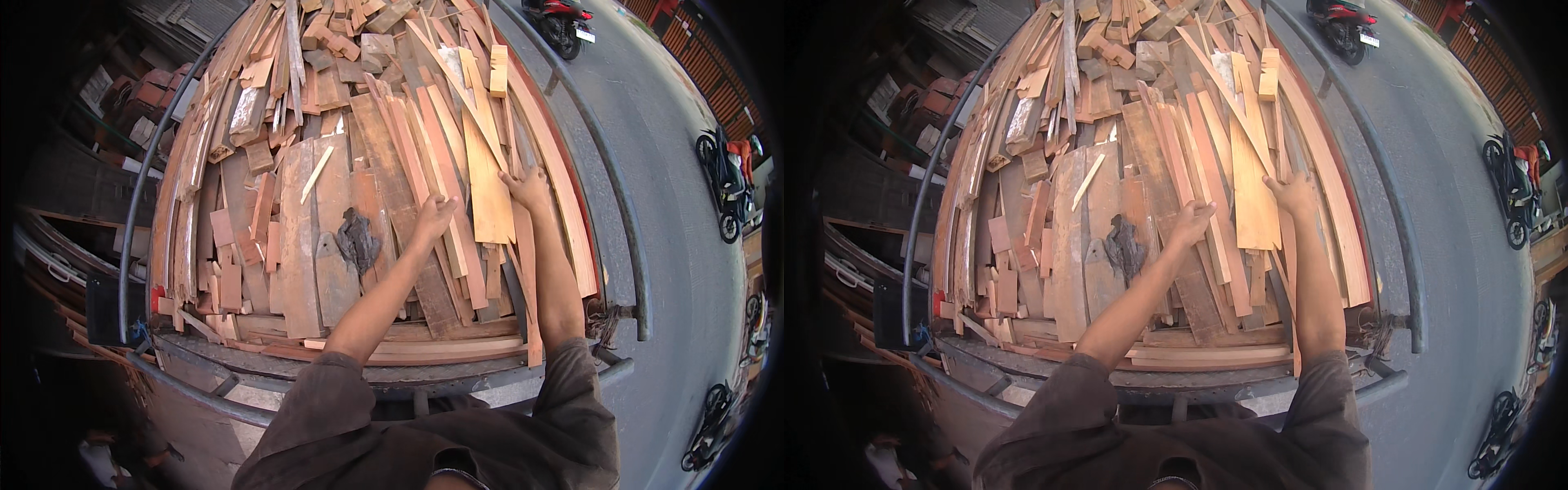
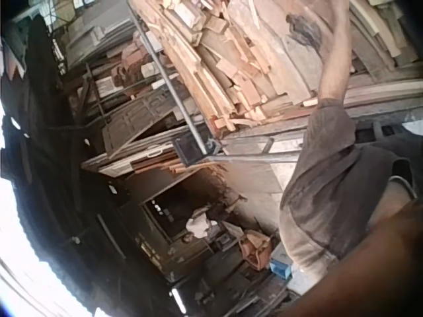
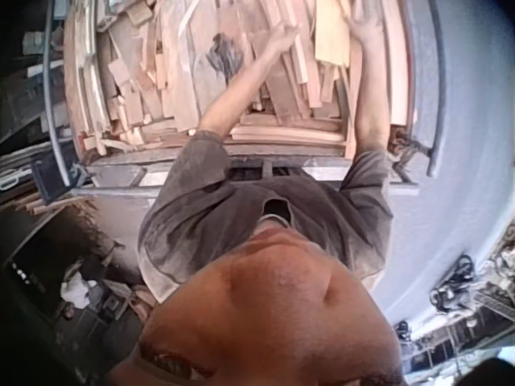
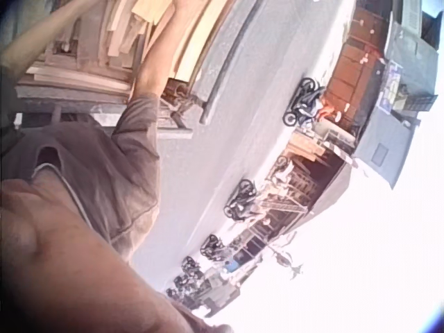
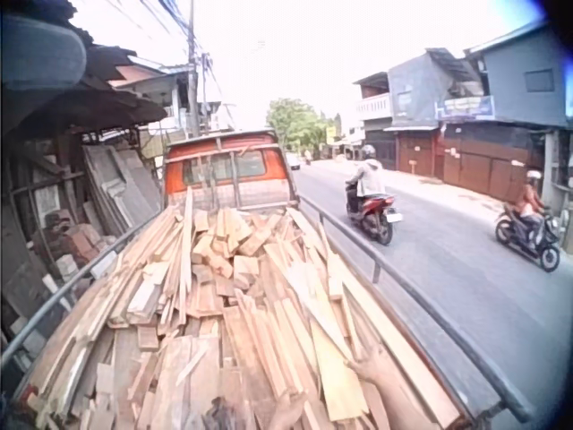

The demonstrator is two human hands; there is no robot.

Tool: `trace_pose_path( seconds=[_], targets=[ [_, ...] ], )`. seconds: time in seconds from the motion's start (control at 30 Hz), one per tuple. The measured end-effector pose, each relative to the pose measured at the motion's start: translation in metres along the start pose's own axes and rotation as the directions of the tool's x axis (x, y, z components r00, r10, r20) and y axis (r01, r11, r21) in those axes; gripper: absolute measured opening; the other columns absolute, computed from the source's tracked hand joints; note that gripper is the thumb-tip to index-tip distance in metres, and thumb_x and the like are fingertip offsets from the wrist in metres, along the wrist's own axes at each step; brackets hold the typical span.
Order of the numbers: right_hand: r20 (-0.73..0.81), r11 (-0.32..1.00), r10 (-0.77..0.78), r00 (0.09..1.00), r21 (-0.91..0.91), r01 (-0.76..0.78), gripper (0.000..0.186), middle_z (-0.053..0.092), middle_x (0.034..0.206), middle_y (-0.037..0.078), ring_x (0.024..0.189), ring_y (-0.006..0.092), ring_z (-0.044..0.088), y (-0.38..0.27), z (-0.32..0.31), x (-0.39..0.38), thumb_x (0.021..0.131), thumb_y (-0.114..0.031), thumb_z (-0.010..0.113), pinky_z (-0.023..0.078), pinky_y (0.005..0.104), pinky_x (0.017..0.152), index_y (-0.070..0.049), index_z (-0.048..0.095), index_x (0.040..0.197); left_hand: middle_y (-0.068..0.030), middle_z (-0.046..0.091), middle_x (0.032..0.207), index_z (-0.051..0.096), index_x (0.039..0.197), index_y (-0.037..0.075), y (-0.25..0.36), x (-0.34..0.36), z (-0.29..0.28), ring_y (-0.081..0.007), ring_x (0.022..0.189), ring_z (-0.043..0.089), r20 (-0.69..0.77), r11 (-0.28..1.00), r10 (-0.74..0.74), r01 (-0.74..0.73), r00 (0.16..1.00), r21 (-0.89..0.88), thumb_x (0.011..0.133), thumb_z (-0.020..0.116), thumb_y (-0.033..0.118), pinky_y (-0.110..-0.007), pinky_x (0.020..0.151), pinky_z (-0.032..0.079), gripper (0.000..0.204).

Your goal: The person sits on the floor sorting through a pile of scrap wood, picking up various planks and pieces. They stand up and carry the wood to a truck parked on the street, placing the pieces into the truck bed. The person repeats this process, returning to the pile to gather more wood and loading it onto the truck.

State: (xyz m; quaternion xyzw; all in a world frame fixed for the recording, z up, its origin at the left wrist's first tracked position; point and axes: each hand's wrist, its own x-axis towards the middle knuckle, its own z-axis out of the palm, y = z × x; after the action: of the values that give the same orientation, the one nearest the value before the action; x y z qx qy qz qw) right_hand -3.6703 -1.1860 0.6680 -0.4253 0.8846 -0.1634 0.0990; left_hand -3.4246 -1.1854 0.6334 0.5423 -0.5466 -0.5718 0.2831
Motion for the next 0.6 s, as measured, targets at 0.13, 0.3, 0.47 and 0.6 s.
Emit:
trace_pose_path(
  seconds=[0.13,0.3,0.47,0.6],
  targets=[
    [-0.116,0.997,0.075,0.990,0.008,-0.075,0.107,0.044,0.145,0.024,0.135,0.0412,0.041,0.009,0.031,-0.007,0.076,-0.069,0.066,0.030,0.0574,0.109,-0.001,0.030,0.149,-0.0291,0.058,0.126,0.045,0.130,-0.011,-0.031,-0.025,0.045,-0.0366,0.118,0.059,0.068,0.999,0.042,-0.043,0.997,0.012,0.093,0.063,0.040,-0.041,0.100,0.046,0.066],
    [-0.279,0.990,-0.064,0.958,0.103,0.096,0.070,0.058,0.127,0.029,0.125,0.0431,0.051,0.027,0.045,0.026,0.083,-0.056,0.064,0.036,0.0540,0.104,0.006,0.058,0.115,-0.0278,0.060,0.116,0.046,0.125,-0.009,-0.025,-0.041,0.103,-0.0373,0.111,0.061,-0.016,0.937,0.286,-0.277,0.958,0.213,0.095,0.060,0.026,-0.041,0.095,0.047,0.048],
    [-0.065,0.999,-0.009,0.998,0.037,0.011,0.062,0.065,0.111,0.030,0.108,0.0427,0.062,0.015,0.054,0.068,0.089,-0.052,0.057,0.047,0.0495,0.093,0.006,0.060,0.111,-0.0274,0.062,0.097,0.044,0.113,-0.007,0.001,-0.050,0.119,-0.0415,0.094,0.064,-0.067,0.987,0.061,-0.050,0.996,0.150,0.096,0.055,0.015,-0.047,0.082,0.049,0.029],
    [-0.062,0.997,0.013,0.998,0.080,-0.008,0.062,0.065,0.108,0.031,0.106,0.0445,0.063,0.029,0.064,0.113,0.090,-0.052,0.053,0.049,0.0506,0.090,0.006,0.060,0.111,-0.0352,0.060,0.096,0.042,0.108,-0.009,0.009,-0.057,0.152,-0.0518,0.099,0.058,0.170,0.949,0.175,-0.212,0.970,0.234,0.090,0.054,0.000,-0.054,0.083,0.045,0.024]
  ],
)
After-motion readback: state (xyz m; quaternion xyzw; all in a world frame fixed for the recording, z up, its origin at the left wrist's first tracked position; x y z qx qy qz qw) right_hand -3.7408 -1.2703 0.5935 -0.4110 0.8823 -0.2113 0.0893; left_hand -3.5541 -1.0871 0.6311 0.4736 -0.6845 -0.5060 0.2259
